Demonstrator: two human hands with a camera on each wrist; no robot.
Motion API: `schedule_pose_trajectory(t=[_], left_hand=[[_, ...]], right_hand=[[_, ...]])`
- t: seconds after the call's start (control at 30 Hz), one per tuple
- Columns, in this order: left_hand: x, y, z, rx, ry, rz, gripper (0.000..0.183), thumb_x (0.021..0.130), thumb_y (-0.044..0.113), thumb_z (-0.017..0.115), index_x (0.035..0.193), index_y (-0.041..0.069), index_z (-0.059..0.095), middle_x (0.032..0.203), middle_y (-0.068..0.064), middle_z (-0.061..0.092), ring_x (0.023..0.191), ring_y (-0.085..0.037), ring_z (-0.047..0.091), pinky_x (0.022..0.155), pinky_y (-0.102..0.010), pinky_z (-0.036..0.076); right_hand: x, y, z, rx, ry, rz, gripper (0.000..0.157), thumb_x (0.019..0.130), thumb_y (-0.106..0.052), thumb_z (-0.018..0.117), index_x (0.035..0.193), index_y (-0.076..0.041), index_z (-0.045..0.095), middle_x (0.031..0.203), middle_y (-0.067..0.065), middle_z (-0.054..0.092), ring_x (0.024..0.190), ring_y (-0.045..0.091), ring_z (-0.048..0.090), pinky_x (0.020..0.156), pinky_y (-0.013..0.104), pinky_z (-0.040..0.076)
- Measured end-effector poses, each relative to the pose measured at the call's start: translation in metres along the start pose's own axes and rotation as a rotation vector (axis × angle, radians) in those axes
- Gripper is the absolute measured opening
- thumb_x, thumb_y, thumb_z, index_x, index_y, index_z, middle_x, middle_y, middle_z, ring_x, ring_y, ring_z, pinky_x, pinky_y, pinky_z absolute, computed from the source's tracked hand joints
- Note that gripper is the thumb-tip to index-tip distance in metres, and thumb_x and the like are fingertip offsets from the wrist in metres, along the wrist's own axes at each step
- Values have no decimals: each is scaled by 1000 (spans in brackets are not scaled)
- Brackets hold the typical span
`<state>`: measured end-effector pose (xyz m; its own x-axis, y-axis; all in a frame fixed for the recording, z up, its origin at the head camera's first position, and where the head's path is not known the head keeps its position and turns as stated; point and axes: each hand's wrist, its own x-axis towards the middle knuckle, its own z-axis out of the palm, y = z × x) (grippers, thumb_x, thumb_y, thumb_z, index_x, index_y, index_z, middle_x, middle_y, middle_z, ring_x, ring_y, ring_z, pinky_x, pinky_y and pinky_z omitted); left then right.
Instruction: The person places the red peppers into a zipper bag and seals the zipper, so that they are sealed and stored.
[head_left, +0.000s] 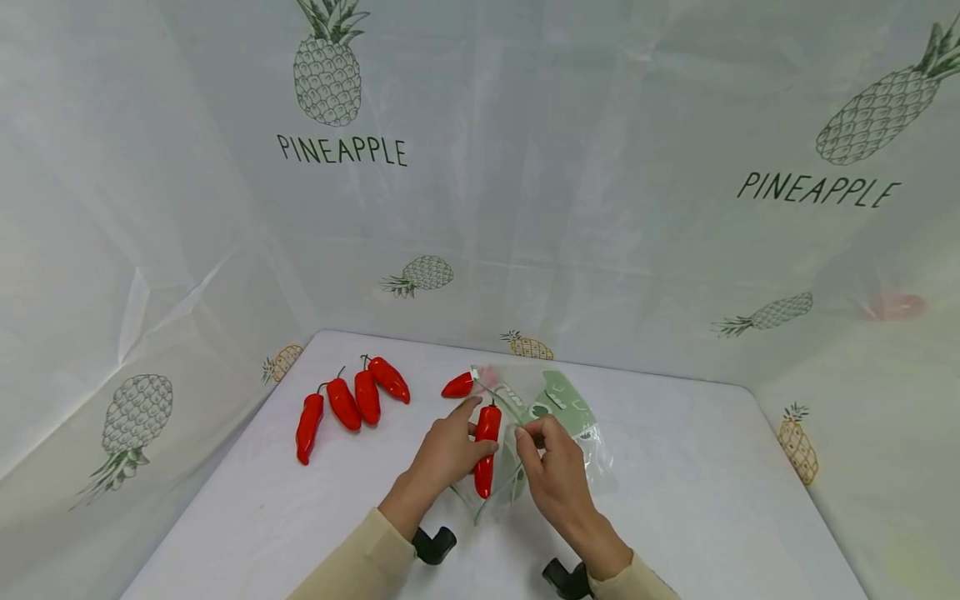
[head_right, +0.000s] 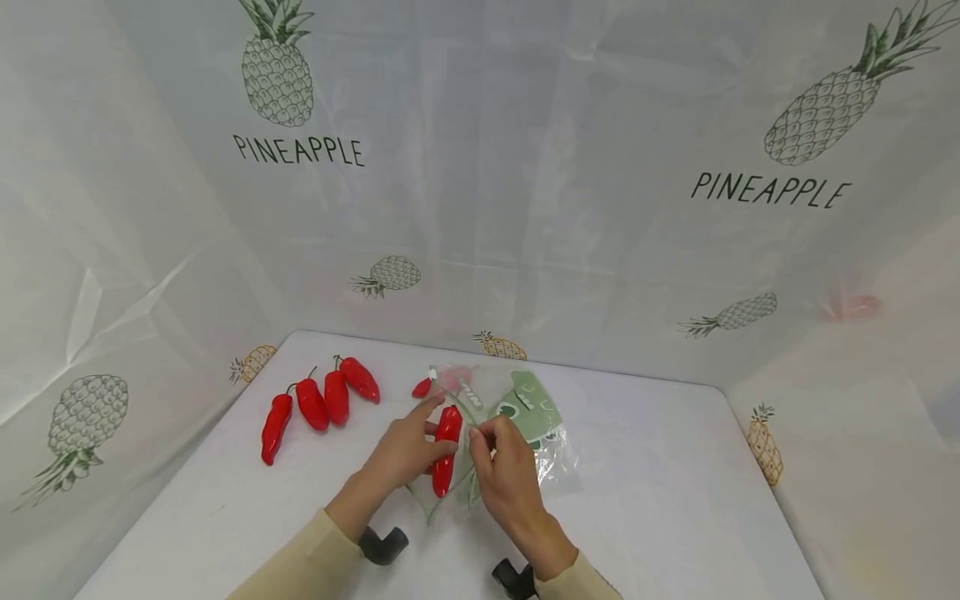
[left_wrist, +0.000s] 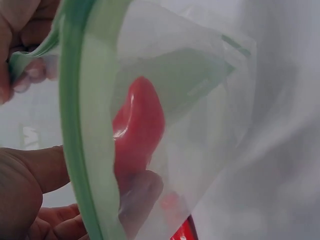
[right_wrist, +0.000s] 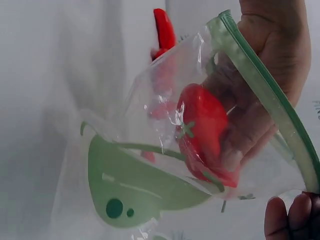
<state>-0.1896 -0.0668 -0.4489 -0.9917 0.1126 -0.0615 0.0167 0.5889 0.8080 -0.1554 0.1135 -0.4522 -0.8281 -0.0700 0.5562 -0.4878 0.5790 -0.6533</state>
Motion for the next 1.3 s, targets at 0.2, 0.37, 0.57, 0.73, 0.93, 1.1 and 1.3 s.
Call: schedule_pose_trajectory(t=[0.2,0.37,0.57,0.73,0.93,1.1,1.3], left_hand=[[3,0,-1,33,25,-7,84,87,24,87,158,7,46,123,-21,71,89,-25,70,61,-38,65],[5,-4,-3,52,33,-21,85,87,26,87,159,9,45,125,-20,70,93,-25,69,61,-37,65],[5,-4,-4,52,31,-2,83,88,27,86,158,7,46,122,-21,71,91,-26,70,61,-37,65],[5,-1,-3,61,27,-17,83,88,27,86,158,9,47,124,-21,71,96,-28,71,63,-39,66],[6,0,-2,85,30,-15,82,88,26,86,158,9,47,123,-20,71,99,-29,70,65,-41,66],[7,-1,-2,89,35,-8,81,88,27,86,158,9,48,123,-19,71,99,-29,70,65,-41,66],[10,-2,-2,80,41,22,80,89,26,85,157,7,48,122,-19,71,99,-29,70,64,-40,66]], right_hand=[[-2,6,-3,-52,-12,-102,24,85,1,84,108,-6,81,87,-4,74,75,3,64,65,19,59],[-3,9,-3,-38,-39,-143,16,83,-3,87,97,-9,84,84,-7,76,76,2,63,64,16,56],[-3,10,-1,-60,-32,-171,13,85,-6,87,94,-13,83,79,-13,71,76,1,56,61,17,52],[-2,9,-2,-44,-17,-152,13,85,-4,86,94,-14,83,80,-11,71,73,-1,55,58,17,50],[-2,5,-4,-19,-59,-71,10,89,-8,84,98,-12,84,87,-5,79,72,-2,61,60,18,55],[-1,1,-6,-14,-74,-29,10,90,-9,83,99,-11,85,88,-2,81,70,-1,64,59,18,56],[-1,0,-6,6,-70,3,10,88,-7,84,98,-10,85,87,0,81,69,-1,66,59,18,58]])
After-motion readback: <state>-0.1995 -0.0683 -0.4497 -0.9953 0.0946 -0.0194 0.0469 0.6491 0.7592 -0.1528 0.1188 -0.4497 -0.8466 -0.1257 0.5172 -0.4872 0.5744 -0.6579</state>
